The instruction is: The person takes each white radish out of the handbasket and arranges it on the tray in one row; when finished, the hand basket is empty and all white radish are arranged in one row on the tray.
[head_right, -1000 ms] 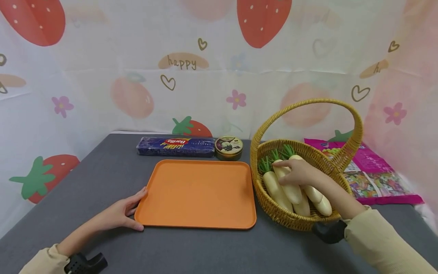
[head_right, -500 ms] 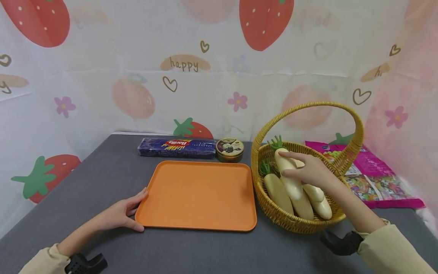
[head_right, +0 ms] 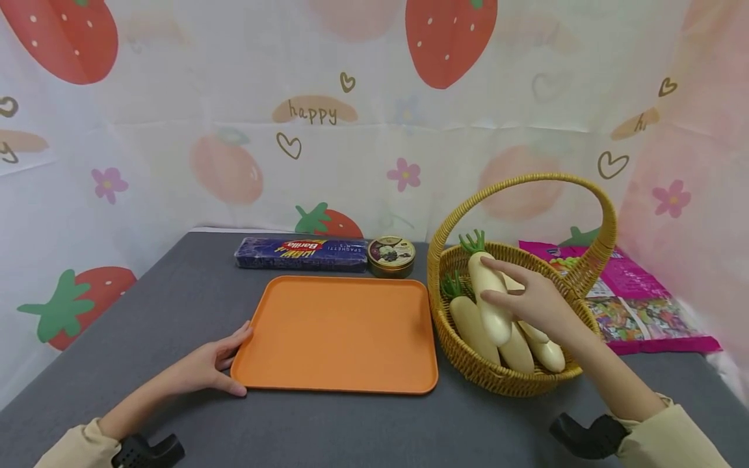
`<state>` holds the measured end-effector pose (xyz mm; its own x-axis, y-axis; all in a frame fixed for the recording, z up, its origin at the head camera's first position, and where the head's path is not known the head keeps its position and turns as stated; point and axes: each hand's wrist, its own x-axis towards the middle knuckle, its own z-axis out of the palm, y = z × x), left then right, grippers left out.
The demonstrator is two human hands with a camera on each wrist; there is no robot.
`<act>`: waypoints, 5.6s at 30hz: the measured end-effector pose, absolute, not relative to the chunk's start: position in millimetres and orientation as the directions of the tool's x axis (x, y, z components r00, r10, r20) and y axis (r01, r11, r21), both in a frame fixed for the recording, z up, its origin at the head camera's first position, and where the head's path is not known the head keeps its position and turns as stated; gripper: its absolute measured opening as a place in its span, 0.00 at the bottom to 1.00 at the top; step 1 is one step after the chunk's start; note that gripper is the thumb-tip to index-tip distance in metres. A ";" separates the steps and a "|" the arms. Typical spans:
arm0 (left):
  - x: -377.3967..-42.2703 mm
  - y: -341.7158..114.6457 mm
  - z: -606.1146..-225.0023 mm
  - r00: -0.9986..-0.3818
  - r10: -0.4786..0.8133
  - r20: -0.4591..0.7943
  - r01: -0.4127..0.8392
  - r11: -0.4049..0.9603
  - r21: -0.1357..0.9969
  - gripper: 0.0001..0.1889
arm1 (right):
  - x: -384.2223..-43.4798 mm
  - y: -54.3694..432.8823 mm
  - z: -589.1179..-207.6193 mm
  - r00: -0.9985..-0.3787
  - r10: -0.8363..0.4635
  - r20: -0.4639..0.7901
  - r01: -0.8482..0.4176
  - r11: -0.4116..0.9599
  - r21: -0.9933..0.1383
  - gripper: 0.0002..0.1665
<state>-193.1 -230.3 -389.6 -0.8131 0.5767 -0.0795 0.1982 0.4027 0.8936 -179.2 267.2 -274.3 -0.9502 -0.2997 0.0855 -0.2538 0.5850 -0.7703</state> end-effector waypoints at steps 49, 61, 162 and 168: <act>-189.1 -231.8 -387.0 -0.825 0.557 -0.094 0.192 0.433 0.880 0.55 | -84.7 253.4 -314.1 -0.908 -0.392 0.146 -0.266 0.271 -0.925 0.31; -193.8 -229.5 -387.2 -0.808 0.582 -0.094 0.183 0.400 0.898 0.54 | -94.7 219.4 -319.7 -0.864 -0.458 0.207 -0.308 0.157 -0.938 0.30; -194.9 -231.6 -400.6 -0.843 0.536 -0.046 0.141 0.303 0.942 0.55 | -222.5 -21.8 -371.6 -0.905 -0.425 -0.004 0.002 0.005 -1.000 0.30; -193.8 -233.7 -404.2 -0.840 0.542 -0.033 0.150 0.290 0.945 0.55 | -220.4 -26.9 -376.7 -0.906 -0.424 0.000 -0.028 0.060 -0.998 0.29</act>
<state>-193.8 -233.7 -404.2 -0.8397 0.5421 -0.0328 0.1502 0.2899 0.9452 -220.4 -26.9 -376.7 -0.9058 -0.4237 0.0000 -0.0279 0.0597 -0.9978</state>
